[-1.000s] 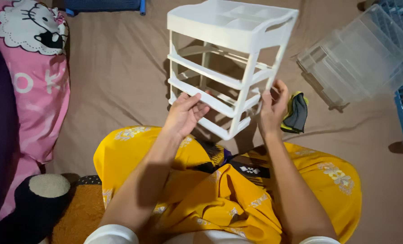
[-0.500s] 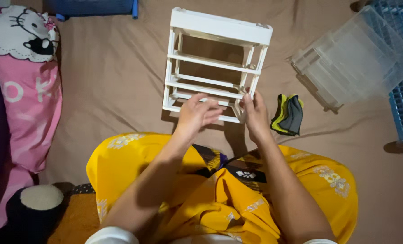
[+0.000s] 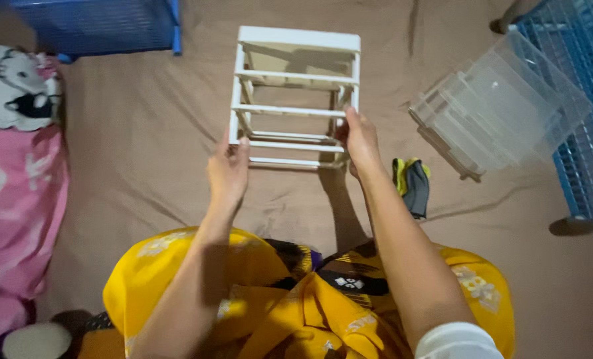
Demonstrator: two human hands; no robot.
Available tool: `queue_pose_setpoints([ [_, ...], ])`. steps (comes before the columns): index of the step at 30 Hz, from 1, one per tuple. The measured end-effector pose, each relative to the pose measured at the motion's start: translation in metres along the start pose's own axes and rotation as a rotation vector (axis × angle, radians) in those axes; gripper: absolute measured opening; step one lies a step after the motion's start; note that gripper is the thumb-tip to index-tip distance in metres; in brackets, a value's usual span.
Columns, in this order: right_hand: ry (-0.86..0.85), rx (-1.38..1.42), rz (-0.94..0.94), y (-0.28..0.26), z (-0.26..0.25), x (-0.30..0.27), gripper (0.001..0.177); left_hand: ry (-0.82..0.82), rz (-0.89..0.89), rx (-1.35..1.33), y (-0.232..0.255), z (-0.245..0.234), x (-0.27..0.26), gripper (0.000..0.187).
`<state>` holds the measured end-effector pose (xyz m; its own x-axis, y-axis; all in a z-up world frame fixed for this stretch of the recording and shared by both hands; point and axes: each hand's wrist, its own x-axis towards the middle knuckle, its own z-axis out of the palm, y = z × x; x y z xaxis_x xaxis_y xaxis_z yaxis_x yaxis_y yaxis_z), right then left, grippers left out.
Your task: The person wipes a white plastic frame and clear plastic drawers with a cloth, then assembles the drawers into the frame to form a storage rack. The person handles the frame and drawers one at a time, wiping each surface before insertion.
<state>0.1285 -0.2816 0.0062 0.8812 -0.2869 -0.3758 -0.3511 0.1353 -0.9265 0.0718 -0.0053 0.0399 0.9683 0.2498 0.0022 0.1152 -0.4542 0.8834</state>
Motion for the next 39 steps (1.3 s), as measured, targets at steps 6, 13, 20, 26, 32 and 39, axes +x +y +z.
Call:
queue_pose_setpoints([
  [6,-0.064,0.154,-0.116,-0.010,-0.001,0.067,0.038,0.024,0.123,0.007,0.018,0.022,0.035,0.034],
  [13,0.009,0.023,-0.037,-0.025,0.003,0.093,0.041,0.043,0.170,-0.135,0.032,0.033,0.061,0.041],
  [20,0.027,-0.057,-0.246,-0.030,-0.013,0.054,0.035,0.052,0.072,-0.213,0.000,0.033,0.049,0.066],
  [26,0.404,-0.834,-0.282,-0.072,-0.105,-0.003,0.035,-0.228,-0.399,-0.424,-0.037,0.042,0.008,0.047],
  [32,0.761,-1.220,-0.642,-0.075,-0.214,-0.028,0.045,-0.523,-0.545,-0.534,-0.033,0.085,-0.034,0.037],
  [39,0.737,-1.338,-0.626,-0.036,-0.272,-0.013,0.023,-0.657,-0.516,-0.588,0.001,0.110,-0.059,0.040],
])
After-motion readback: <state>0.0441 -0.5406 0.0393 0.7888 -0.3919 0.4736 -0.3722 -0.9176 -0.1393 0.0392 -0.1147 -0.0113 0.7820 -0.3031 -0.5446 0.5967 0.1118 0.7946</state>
